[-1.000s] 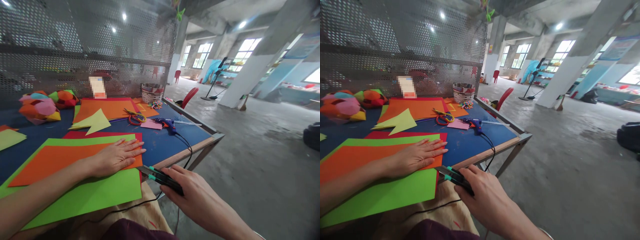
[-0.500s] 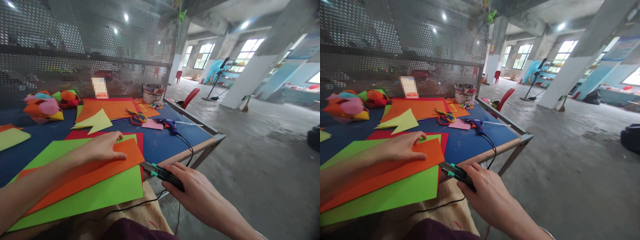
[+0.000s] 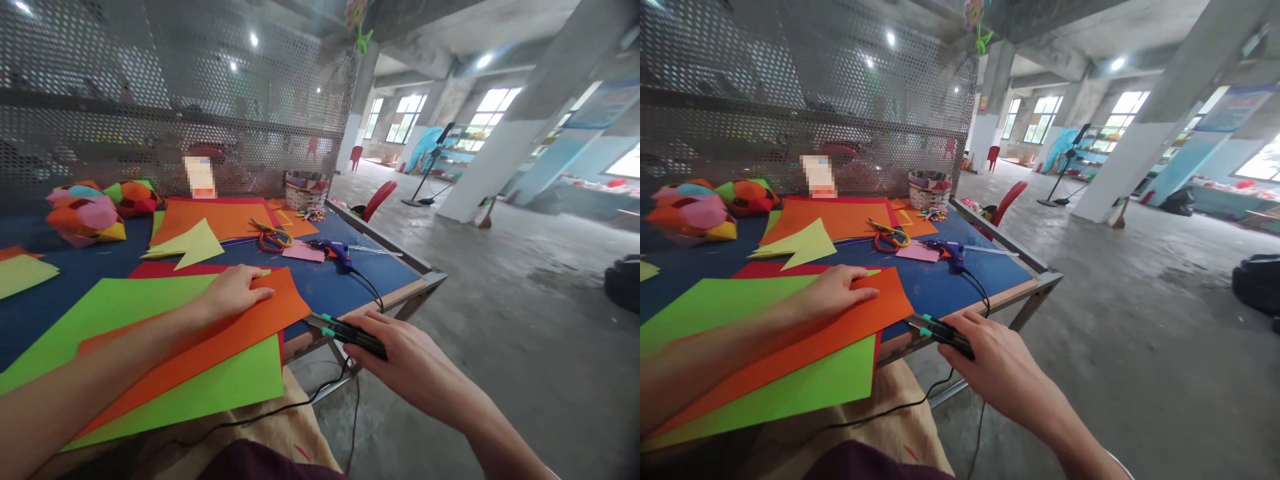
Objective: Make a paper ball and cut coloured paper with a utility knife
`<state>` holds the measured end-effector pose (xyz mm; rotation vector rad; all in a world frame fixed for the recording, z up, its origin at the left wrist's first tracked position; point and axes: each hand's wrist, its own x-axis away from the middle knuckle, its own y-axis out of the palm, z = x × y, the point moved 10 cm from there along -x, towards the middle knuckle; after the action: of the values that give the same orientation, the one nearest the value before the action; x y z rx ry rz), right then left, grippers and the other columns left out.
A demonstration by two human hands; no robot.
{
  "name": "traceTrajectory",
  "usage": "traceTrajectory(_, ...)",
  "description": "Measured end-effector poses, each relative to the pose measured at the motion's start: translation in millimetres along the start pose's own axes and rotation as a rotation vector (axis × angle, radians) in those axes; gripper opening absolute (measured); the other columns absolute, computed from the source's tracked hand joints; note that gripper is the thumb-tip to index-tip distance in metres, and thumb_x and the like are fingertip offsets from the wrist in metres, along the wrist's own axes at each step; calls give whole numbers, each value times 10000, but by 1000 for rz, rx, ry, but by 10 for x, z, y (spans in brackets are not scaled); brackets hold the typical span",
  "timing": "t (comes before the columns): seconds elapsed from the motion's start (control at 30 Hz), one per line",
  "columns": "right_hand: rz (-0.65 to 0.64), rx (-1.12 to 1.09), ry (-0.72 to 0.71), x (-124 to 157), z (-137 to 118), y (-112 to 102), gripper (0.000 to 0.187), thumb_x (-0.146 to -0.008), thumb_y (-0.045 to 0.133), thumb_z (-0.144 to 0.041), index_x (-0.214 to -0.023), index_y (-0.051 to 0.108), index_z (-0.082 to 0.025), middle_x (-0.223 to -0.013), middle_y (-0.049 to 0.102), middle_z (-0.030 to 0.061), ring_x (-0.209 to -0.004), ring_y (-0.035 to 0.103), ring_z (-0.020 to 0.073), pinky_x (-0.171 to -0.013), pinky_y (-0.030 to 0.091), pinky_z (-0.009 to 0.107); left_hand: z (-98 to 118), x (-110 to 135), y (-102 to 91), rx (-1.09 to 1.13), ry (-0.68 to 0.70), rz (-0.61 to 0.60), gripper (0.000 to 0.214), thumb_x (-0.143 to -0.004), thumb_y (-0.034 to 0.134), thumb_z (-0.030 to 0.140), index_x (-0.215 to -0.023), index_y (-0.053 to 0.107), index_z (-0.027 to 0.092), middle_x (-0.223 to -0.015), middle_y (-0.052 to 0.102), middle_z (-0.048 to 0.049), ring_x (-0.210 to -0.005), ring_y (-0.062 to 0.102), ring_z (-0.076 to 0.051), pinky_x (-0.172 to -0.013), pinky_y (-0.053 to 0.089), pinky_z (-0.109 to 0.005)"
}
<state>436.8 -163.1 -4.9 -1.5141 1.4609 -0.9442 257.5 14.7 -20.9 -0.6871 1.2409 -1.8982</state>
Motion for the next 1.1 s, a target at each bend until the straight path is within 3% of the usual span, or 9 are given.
traceTrajectory(0.1, -4, -6, -8, 14, 79, -45, 285, -1013, 590, -303, -1289, 652, -334, -1226, 718, 14, -1040, 714, 233, -899, 520, 374, 134, 3, 36, -47, 36, 60, 339, -876, 559, 475, -950, 684, 169, -1007, 753, -152, -965, 701, -357, -792, 510, -429)
traceTrajectory(0.17, -15, -16, -7, 12, 101, -45, 265, -1017, 579, -308, -1269, 661, -326, -1214, 721, 16, -1032, 715, 232, -895, 524, 375, 231, 53, 23, -76, 107, 115, 412, -917, 540, 424, -1168, 649, 116, -1214, 699, -206, -1145, 643, -385, -937, 497, -495)
traceTrajectory(0.23, -23, -19, 0, 4, 110, -35, 243, -1012, 580, -306, -1235, 674, -310, -1186, 733, 24, -1024, 719, 239, -881, 528, 374, 328, 132, 16, -99, 222, 143, 476, -943, 523, 339, -1369, 554, 128, -1448, 581, -184, -1352, 524, -349, -1119, 404, -502)
traceTrajectory(0.3, -24, -24, -2, -8, 101, -28, 239, -1004, 588, -296, -1224, 679, -297, -1185, 740, 32, -1040, 718, 245, -886, 528, 371, 444, 232, 80, -108, 398, 81, 499, -978, 495, 298, -1471, 494, 225, -1594, 468, -86, -1480, 407, -276, -1230, 294, -459)
traceTrajectory(0.4, -28, -37, -20, -22, 73, -22, 243, -1003, 587, -285, -1228, 678, -288, -1178, 744, 34, -1047, 716, 239, -884, 528, 359, 520, 380, 274, -91, 585, -144, 504, -1069, 376, 415, -1569, 372, 352, -1704, 279, 8, -1576, 251, -237, -1292, 173, -477)
traceTrajectory(0.47, -28, -41, -33, -30, 57, -24, 240, -1009, 580, -288, -1227, 680, -286, -1152, 748, 32, -1024, 717, 231, -869, 532, 349, 490, 418, 369, -93, 584, -259, 524, -1080, 321, 521, -1592, 289, 412, -1721, 180, 33, -1601, 146, -254, -1297, 101, -535)
traceTrajectory(0.53, -23, -41, -49, -33, 40, -32, 240, -1014, 574, -292, -1225, 688, -282, -1142, 752, 36, -1016, 718, 227, -878, 535, 347, 477, 428, 407, -112, 573, -298, 510, -1074, 313, 567, -1575, 279, 473, -1716, 160, 58, -1605, 97, -263, -1292, 73, -565)
traceTrajectory(0.7, -1, -41, -110, -16, -20, -55, 269, -1013, 573, -281, -1244, 710, -272, -1108, 768, 56, -1001, 728, 220, -899, 551, 336, 496, 435, 429, -148, 584, -300, 477, -1070, 327, 578, -1544, 288, 542, -1713, 147, 76, -1604, 84, -276, -1279, 72, -602)
traceTrajectory(1.1, -9, -72, -111, 4, -20, -27, 265, -1020, 565, -252, -1250, 695, -264, -1194, 748, 62, -1069, 711, 228, -962, 537, 364, 494, 413, 430, -139, 573, -297, 476, -1063, 340, 589, -1536, 321, 531, -1714, 170, 55, -1602, 108, -290, -1273, 83, -616)
